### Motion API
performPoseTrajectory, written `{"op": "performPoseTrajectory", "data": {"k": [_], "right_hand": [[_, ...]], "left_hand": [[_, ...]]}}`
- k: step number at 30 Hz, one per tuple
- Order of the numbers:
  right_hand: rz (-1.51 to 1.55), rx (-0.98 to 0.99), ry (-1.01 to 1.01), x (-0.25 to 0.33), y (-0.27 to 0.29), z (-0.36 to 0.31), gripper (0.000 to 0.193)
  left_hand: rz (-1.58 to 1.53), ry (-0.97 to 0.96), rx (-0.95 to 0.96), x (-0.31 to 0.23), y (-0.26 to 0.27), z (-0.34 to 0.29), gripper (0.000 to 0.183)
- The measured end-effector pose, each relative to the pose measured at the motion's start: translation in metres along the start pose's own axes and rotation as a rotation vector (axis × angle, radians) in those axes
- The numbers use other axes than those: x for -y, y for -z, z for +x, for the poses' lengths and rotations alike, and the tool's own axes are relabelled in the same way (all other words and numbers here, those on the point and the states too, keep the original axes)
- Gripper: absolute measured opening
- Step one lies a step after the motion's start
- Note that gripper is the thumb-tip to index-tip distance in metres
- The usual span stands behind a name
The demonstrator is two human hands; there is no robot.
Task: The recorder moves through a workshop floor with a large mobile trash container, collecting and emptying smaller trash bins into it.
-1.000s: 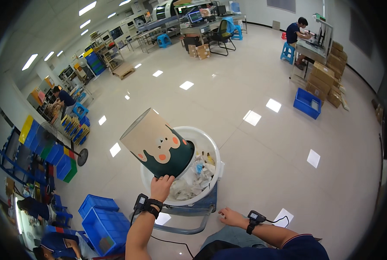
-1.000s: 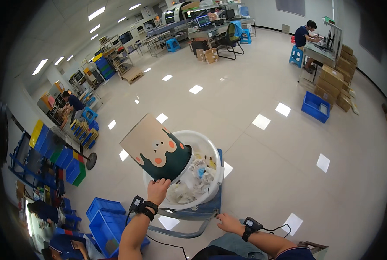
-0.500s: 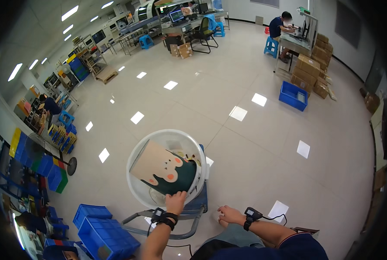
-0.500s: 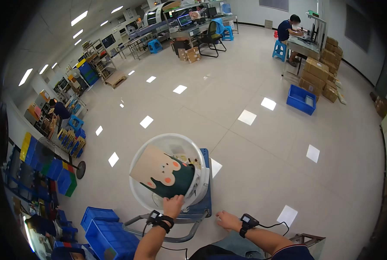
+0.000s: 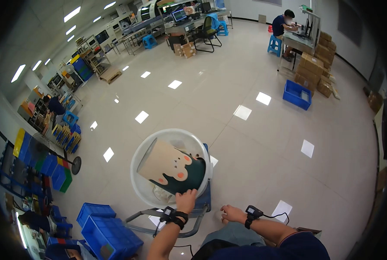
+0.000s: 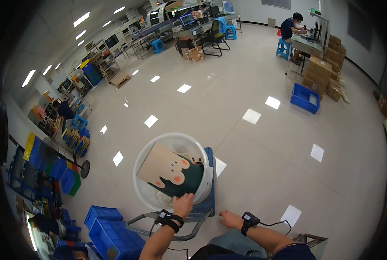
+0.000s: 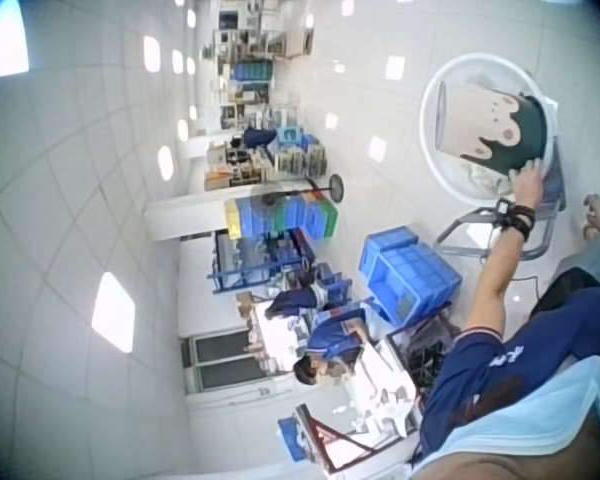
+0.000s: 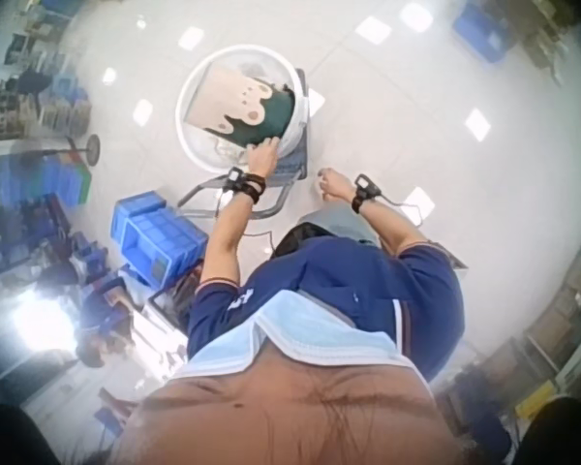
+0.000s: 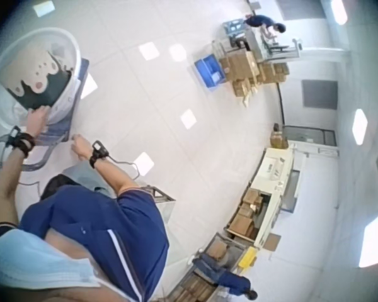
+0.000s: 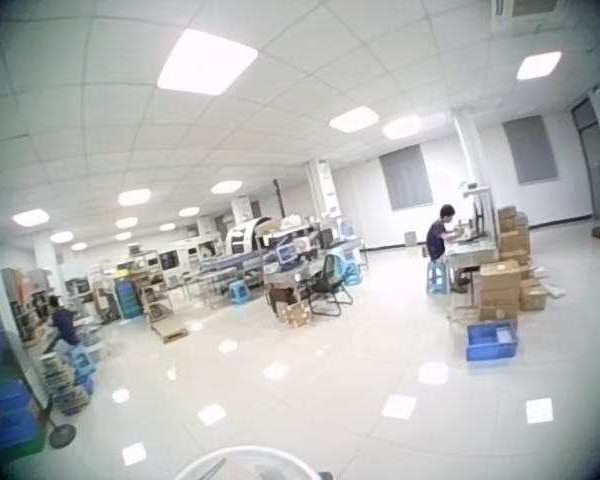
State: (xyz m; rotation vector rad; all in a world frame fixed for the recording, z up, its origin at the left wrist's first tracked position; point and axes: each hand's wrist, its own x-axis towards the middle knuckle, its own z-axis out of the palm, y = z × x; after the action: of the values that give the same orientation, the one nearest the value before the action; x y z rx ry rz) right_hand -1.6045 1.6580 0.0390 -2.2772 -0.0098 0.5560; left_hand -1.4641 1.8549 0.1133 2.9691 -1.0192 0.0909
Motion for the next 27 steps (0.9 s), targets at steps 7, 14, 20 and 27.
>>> {"op": "performPoseTrajectory", "data": {"k": [7,14,20,27], "right_hand": [[0.002,0.076,-0.004,0.003,0.003,0.002,0.033],[-0.047,0.179,0.215,0.063,-0.001,0.003,0.032],[-0.108,0.063,0.637,0.159,-0.021,0.009,0.036],[-0.377,0.027,0.746,0.227,-0.075,0.03,0.058]], "left_hand": [[-0.512,0.372,-0.244,0.09,0.077,0.012,0.031],[-1.311,0.713,-0.583,0.188,0.13,-0.051,0.024],[-1.293,0.852,-0.861,0.231,0.153,-0.146,0.024],[-1.02,1.231,-1.171,0.268,0.117,-0.316,0.031]]}}
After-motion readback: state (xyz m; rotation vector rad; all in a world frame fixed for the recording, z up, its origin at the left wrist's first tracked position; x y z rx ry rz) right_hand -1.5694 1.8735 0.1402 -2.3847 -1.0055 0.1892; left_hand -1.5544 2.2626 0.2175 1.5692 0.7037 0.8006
